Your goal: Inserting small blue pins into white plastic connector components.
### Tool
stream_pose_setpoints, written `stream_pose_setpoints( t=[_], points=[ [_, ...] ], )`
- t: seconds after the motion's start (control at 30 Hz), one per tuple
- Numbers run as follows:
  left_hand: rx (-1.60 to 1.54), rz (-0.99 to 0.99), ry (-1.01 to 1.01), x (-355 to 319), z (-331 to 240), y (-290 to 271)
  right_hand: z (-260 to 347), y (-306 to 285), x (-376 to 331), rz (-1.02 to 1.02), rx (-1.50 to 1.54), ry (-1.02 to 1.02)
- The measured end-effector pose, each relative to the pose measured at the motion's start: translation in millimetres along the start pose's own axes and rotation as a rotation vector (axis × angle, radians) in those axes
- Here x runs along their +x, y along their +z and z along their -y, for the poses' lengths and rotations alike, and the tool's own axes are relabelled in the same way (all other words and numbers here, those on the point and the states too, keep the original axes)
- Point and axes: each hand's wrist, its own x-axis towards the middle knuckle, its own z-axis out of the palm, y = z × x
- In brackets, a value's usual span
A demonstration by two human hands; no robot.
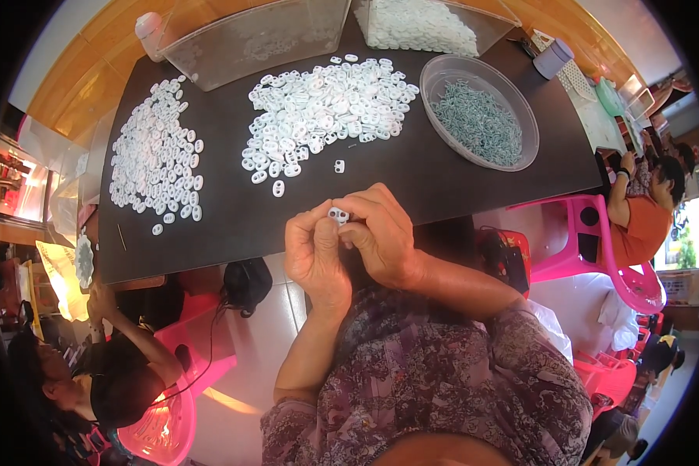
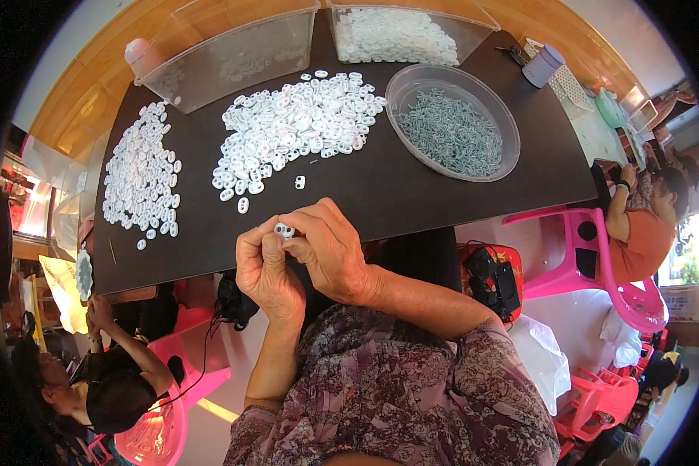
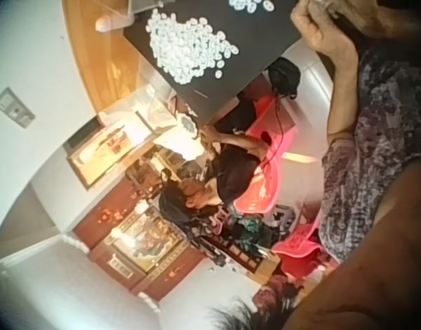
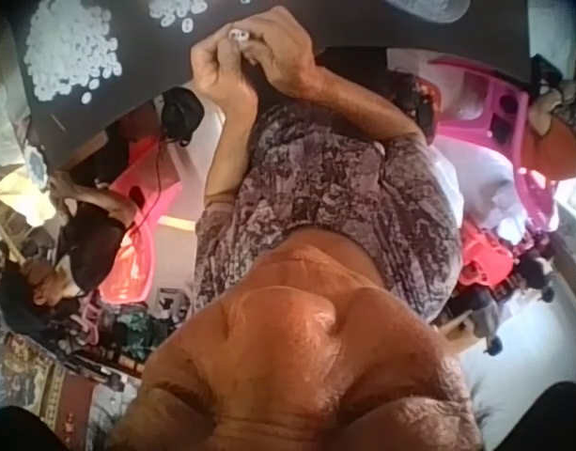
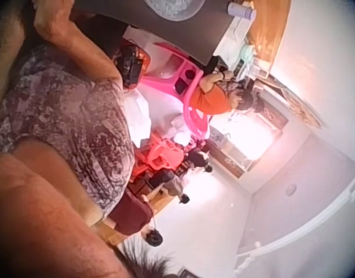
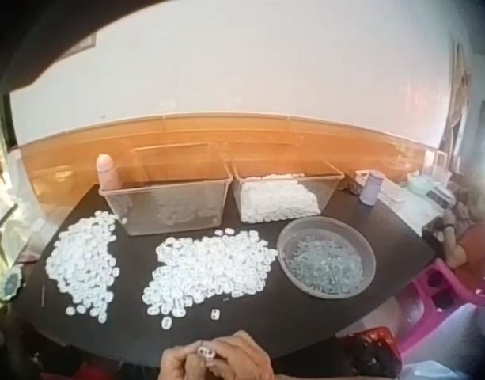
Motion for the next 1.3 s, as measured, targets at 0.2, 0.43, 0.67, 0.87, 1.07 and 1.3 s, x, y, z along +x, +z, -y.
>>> stream_pose_setpoints(
  t=[0.2,0.43,0.67,0.87,1.07,1.3],
  points=[
    [0.022,-0.011,0.011,-4,1,0,-2,0,-1,-0.024,0.038,-0.014],
    [0.052,-0.051,0.065,-4,4,7,-9,3,3,-0.064,-0.031,-0.158],
    [0.072,-0.025,0.075,-2,13,9,-12,-1,5,-0.09,-0.113,-0.187],
    [0.293,0.009,-0.045,1,0,0,-15,-4,9,0.059,-0.011,0.012],
    [0.546,0.041,0.006,29,-9,-7,-66,-83,104,-0.148,-0.405,-0.141],
    [0.834,0.144,0.195,56,5,-16,-164,-152,237,-0.26,-0.697,-0.123]
  ],
)
